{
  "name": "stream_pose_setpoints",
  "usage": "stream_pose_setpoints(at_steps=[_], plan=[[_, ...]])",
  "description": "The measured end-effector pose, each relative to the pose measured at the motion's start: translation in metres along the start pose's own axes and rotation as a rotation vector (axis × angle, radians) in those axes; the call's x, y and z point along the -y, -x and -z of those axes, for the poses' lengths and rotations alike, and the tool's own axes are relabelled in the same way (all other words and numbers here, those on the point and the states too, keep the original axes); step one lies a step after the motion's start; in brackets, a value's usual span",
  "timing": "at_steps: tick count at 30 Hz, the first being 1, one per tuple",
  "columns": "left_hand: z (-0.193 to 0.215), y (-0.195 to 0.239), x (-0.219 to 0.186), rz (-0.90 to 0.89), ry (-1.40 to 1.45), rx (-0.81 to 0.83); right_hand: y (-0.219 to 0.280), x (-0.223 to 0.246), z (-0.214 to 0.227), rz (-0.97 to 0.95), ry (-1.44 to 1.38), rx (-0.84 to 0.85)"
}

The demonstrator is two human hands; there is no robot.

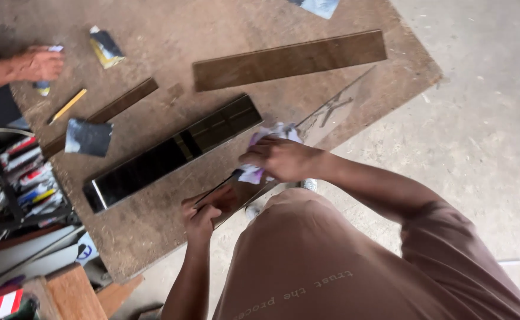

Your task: Cleaning and wiping long glass or acrylic strips on a workbench using a cloth.

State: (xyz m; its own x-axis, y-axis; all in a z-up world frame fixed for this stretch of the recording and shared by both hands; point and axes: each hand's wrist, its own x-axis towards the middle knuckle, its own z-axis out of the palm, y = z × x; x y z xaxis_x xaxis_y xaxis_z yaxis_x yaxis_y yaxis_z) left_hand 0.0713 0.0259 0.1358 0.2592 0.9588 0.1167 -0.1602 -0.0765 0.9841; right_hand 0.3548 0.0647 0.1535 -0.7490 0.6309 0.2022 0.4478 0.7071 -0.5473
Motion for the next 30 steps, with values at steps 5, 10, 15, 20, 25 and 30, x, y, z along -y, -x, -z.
stream_pose_setpoints(at_steps=[5,10,15,20,25,30], plan=[[-0.005,0.005,0.009,-0.014,0.148,0.032,0.086,-0.093,-0.029,0.01,0.399,-0.34],[-0.02,-0.012,-0.024,-0.114,0.1,0.102,0.131,-0.143,0.004,-0.047,0.453,-0.437],[0.039,0.021,0.053,-0.234,-0.293,0.039,0.225,-0.237,-0.009,-0.245,0.436,-0.274],[0.004,0.005,-0.001,-0.134,-0.218,0.093,0.265,-0.273,0.01,-0.249,0.408,-0.361],[-0.003,0.008,-0.016,-0.023,-0.225,0.015,0.272,-0.3,0.016,-0.274,0.159,-0.39],[0.033,0.044,0.016,0.069,-0.293,-0.161,0.315,-0.3,0.049,-0.503,0.172,-0.325]])
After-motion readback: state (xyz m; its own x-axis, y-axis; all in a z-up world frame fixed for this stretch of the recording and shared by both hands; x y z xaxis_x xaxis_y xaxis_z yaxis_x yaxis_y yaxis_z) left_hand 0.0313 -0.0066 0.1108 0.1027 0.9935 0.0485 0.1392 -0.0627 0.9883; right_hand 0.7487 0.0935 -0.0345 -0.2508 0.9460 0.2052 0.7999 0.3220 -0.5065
